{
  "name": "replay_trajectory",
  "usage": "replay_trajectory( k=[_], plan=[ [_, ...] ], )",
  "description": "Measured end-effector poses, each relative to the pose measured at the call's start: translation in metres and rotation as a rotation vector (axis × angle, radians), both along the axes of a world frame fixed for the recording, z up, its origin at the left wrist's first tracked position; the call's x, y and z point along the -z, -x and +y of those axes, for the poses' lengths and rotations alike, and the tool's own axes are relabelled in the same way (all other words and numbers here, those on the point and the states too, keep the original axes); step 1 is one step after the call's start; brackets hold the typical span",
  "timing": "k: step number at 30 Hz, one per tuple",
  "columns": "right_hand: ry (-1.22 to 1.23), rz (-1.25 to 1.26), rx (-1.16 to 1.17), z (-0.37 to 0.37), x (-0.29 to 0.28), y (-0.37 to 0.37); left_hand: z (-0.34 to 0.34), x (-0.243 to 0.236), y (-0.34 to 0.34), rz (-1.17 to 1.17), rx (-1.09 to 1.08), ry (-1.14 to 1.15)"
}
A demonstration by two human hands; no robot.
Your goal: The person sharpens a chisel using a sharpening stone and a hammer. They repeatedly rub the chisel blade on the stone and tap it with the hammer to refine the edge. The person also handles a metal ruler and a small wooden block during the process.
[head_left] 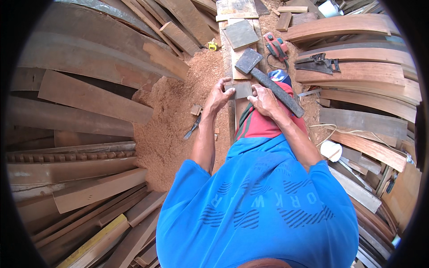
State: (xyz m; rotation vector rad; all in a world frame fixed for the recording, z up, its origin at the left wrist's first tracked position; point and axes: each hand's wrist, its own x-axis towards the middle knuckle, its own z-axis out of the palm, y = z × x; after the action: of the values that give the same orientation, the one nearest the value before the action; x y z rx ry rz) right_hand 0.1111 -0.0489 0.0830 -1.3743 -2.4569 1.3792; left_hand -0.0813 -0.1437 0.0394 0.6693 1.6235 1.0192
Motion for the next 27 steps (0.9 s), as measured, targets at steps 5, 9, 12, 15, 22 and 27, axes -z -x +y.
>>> replay_trajectory(
  k=[5, 9, 12, 15, 22, 27],
  plan=[
    [-0.085, 0.021, 0.009, -0.003, 0.024, -0.003, -0.006, 0.025, -0.011, -0.227, -0.31, -0.095],
    [-0.083, 0.009, 0.03, -0.004, 0.026, -0.003, -0.015, 0.033, -0.013, -0.283, -0.321, -0.05],
    [-0.133, 0.014, 0.033, -0.006, 0.03, -0.004, -0.018, 0.031, -0.012, -0.259, -0.304, -0.02],
    [-0.165, 0.056, 0.06, -0.007, 0.036, -0.005, -0.015, 0.028, -0.011, -0.228, -0.293, -0.038],
    [-0.175, 0.103, 0.079, -0.007, 0.037, -0.006, -0.009, 0.026, -0.01, -0.224, -0.283, -0.039],
    [-0.149, 0.149, 0.096, -0.009, 0.036, -0.006, -0.017, 0.034, -0.012, -0.312, -0.344, -0.075]
  ],
)
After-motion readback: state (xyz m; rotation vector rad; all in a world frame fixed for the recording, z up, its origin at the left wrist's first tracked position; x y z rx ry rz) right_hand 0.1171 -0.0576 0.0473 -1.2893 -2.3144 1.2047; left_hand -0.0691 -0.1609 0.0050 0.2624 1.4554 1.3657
